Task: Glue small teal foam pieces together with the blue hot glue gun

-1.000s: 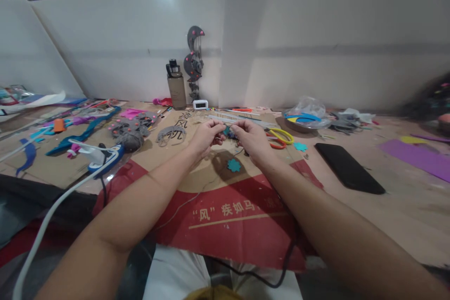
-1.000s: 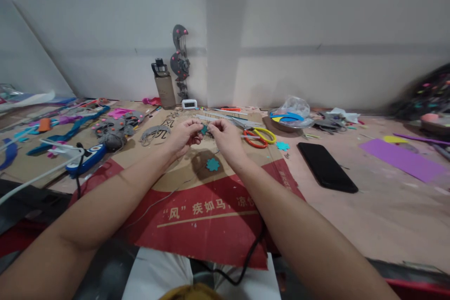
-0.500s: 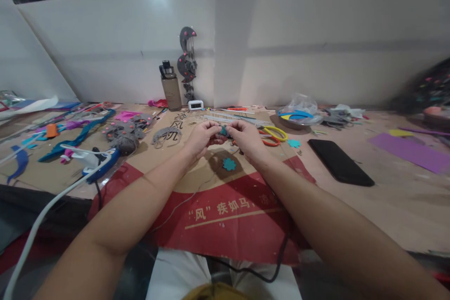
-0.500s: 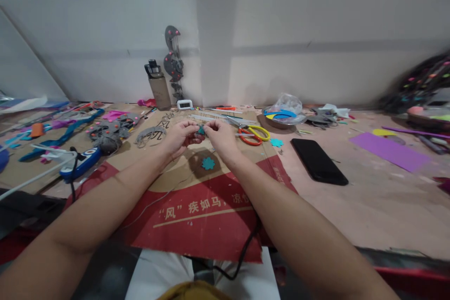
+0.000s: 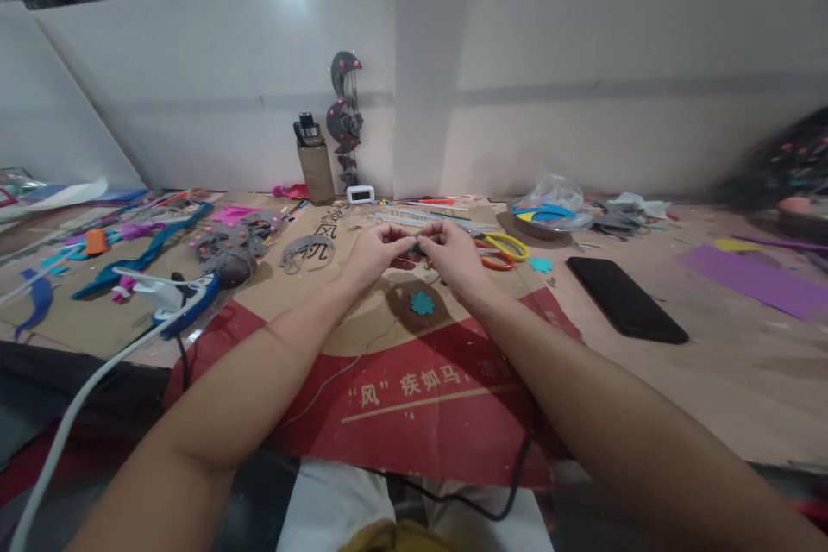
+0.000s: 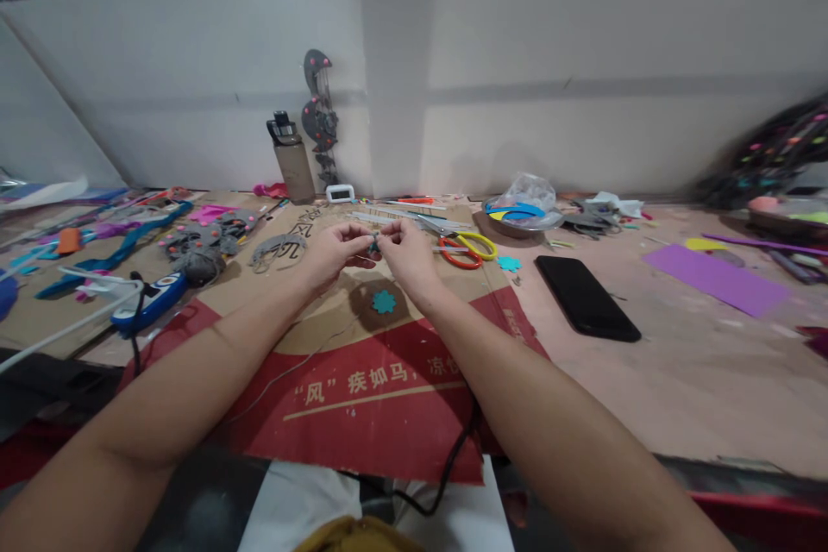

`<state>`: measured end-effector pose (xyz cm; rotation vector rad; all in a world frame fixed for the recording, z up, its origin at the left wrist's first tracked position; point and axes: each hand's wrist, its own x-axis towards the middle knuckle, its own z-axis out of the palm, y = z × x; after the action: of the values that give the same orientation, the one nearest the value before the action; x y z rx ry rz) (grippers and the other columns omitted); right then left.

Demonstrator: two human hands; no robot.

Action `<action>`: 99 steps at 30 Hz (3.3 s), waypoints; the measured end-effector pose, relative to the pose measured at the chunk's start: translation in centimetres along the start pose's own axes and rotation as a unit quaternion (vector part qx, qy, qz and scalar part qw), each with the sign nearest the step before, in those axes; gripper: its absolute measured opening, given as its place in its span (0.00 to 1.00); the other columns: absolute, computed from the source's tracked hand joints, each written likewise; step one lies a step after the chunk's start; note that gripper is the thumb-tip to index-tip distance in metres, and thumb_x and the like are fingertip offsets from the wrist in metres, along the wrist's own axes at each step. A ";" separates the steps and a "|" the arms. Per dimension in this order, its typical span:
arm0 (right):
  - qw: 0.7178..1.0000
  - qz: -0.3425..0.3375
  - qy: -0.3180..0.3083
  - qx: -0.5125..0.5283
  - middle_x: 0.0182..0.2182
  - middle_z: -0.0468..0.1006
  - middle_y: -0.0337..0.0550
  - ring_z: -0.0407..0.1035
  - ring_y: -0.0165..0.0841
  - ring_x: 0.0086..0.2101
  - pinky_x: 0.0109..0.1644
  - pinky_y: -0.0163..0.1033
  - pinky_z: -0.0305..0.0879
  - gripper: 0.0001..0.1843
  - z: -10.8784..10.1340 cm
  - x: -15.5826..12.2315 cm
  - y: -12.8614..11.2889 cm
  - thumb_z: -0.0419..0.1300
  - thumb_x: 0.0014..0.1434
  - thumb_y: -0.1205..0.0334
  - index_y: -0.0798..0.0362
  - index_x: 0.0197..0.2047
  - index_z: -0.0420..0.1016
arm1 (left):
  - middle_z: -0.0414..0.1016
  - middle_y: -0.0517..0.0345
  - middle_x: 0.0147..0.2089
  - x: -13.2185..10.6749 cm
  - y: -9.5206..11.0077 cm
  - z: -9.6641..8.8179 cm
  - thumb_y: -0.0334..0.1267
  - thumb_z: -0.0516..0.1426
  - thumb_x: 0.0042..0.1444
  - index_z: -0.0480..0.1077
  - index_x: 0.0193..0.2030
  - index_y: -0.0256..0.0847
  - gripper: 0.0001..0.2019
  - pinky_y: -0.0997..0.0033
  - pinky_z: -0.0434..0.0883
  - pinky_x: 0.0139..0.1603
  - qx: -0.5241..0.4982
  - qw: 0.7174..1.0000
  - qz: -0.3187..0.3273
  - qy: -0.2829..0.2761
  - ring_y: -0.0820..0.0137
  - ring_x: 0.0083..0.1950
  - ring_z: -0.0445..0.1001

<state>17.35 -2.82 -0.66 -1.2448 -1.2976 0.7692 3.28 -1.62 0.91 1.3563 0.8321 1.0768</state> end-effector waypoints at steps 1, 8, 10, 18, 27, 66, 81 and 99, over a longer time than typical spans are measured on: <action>1.000 0.002 -0.004 0.006 0.22 0.72 0.36 0.68 0.30 0.24 0.27 0.35 0.60 0.08 0.0 0.0 -0.1 0.59 0.49 0.60 0.51 0.34 0.66 | 0.75 0.57 0.30 0.0 0.0 0.0 0.36 0.64 0.46 0.69 0.33 0.34 0.11 0.70 0.75 0.33 -0.005 1.000 -0.003 -0.003 0.73 0.29 0.76; 1.000 -0.008 -0.015 0.000 0.22 0.73 0.37 0.69 0.31 0.25 0.28 0.35 0.61 0.04 -0.1 0.1 -0.2 0.58 0.49 0.61 0.51 0.30 0.67 | 0.76 0.54 0.30 0.5 -0.1 -0.5 0.30 0.60 0.45 0.71 0.34 0.33 0.07 0.70 0.75 0.35 -0.064 0.997 -0.044 -0.020 0.73 0.29 0.76; 1.000 -0.008 -0.011 -0.007 0.22 0.72 0.36 0.68 0.31 0.25 0.27 0.35 0.60 0.04 -0.1 0.3 0.0 0.57 0.49 0.62 0.51 0.30 0.68 | 0.76 0.52 0.30 0.5 -0.1 -0.6 0.29 0.58 0.45 0.71 0.34 0.33 0.07 0.69 0.75 0.35 -0.075 0.995 -0.057 -0.038 0.72 0.30 0.76; 0.998 -0.035 -0.027 -0.036 0.23 0.73 0.38 0.67 0.31 0.24 0.28 0.36 0.59 0.04 -0.1 0.1 0.2 0.57 0.50 0.61 0.51 0.30 0.67 | 0.75 0.56 0.30 0.5 -0.4 -0.3 0.35 0.65 0.46 0.72 0.32 0.32 0.09 0.71 0.74 0.34 -0.035 0.999 -0.030 0.010 0.75 0.28 0.74; 0.999 0.005 -0.033 0.021 0.24 0.72 0.35 0.61 0.26 0.21 0.24 0.33 0.55 0.11 0.4 0.7 1.5 0.58 0.51 0.54 0.51 0.35 0.67 | 0.76 0.55 0.30 1.1 -0.5 -0.9 0.37 0.65 0.47 0.72 0.32 0.33 0.10 0.74 0.73 0.31 -0.043 0.998 -0.035 0.016 0.74 0.31 0.75; 0.976 -0.139 -0.122 -0.114 0.31 0.72 0.41 0.65 0.33 0.34 0.42 0.40 0.60 0.07 1.9 -1.4 0.9 0.51 0.59 0.59 0.52 0.34 0.67 | 0.75 0.59 0.28 2.2 0.5 -3.2 0.36 0.64 0.48 0.72 0.29 0.36 0.06 0.82 0.61 0.21 -0.100 0.983 -0.031 0.152 0.77 0.27 0.74; 0.952 -0.147 -0.113 -0.245 0.31 0.77 0.45 0.69 0.36 0.34 0.40 0.39 0.63 0.23 -0.3 -1.0 -1.2 0.41 0.66 0.51 0.53 0.35 0.72 | 0.77 0.57 0.27 2.4 2.6 -5.1 0.30 0.56 0.58 0.70 0.36 0.33 0.03 0.88 0.69 0.23 -0.290 0.945 -0.015 0.152 0.79 0.27 0.77; 0.984 0.040 0.040 -0.167 0.35 0.76 0.44 0.70 0.36 0.33 0.34 0.38 0.66 0.17 -2.6 1.6 2.3 0.55 0.47 0.60 0.53 0.42 0.69 | 0.76 0.58 0.29 2.1 1.6 -4.0 0.34 0.62 0.54 0.68 0.35 0.36 0.07 0.78 0.71 0.29 -0.177 0.976 0.056 0.118 0.74 0.29 0.78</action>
<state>20.66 -1.37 -1.97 -1.5869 -1.3537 0.5655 -0.02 1.53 2.39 0.9969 0.6978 1.4215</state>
